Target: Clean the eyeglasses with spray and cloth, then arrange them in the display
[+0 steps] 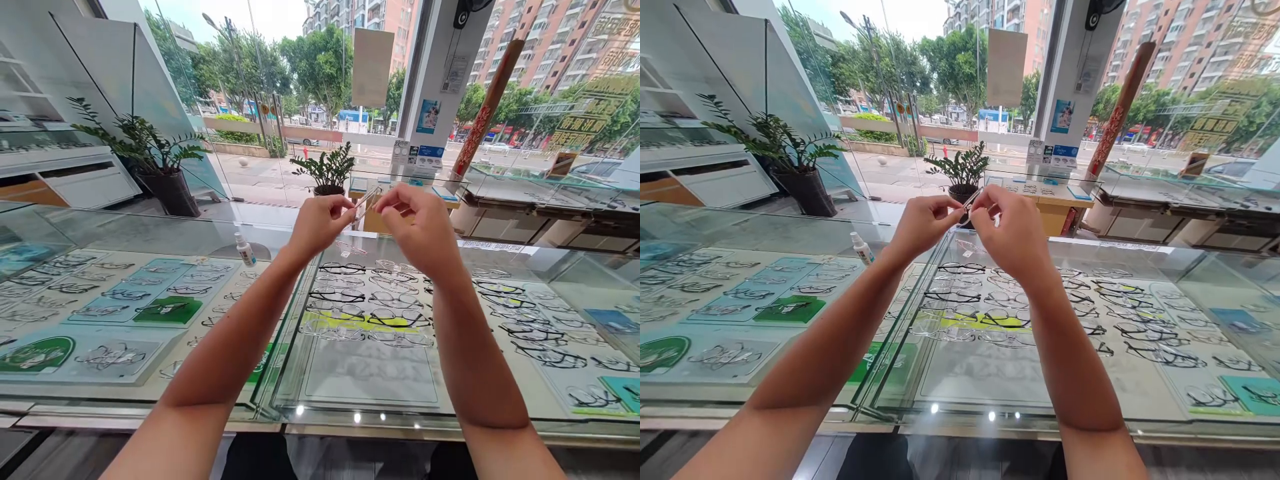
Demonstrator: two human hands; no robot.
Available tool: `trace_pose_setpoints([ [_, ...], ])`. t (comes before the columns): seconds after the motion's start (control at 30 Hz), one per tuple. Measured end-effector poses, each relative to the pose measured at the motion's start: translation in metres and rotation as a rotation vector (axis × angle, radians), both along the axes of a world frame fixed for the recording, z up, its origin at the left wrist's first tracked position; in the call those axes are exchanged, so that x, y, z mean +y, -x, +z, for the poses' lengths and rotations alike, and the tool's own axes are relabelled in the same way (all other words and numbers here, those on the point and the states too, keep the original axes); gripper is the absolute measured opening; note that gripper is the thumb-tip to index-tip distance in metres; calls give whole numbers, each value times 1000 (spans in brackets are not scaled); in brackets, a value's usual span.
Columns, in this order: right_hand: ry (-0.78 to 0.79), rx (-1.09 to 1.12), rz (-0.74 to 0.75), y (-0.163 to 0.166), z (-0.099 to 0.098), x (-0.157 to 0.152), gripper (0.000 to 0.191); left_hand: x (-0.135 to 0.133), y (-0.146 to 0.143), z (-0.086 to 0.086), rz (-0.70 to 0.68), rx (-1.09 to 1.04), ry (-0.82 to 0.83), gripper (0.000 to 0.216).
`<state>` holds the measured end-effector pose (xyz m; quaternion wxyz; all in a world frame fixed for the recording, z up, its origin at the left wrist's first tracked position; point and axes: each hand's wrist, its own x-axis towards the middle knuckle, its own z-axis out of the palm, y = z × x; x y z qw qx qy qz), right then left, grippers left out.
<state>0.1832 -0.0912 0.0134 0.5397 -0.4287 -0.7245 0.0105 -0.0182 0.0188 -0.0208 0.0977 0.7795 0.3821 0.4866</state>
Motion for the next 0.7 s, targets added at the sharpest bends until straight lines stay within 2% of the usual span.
trace_pose_setpoints([
  [0.13,-13,-19,12,-10,7,-4,11,26,2,-23,182,492,35,21],
  [0.27,-29,-42,33,-11,11,-6,11,47,0,-50,242,779,162,29],
  [0.47,-81,-37,51,-9,12,-5,9,64,-4,-80,249,920,188,36],
  [0.7,-116,-15,52,-8,14,-5,20,74,-4,-94,211,979,211,33],
])
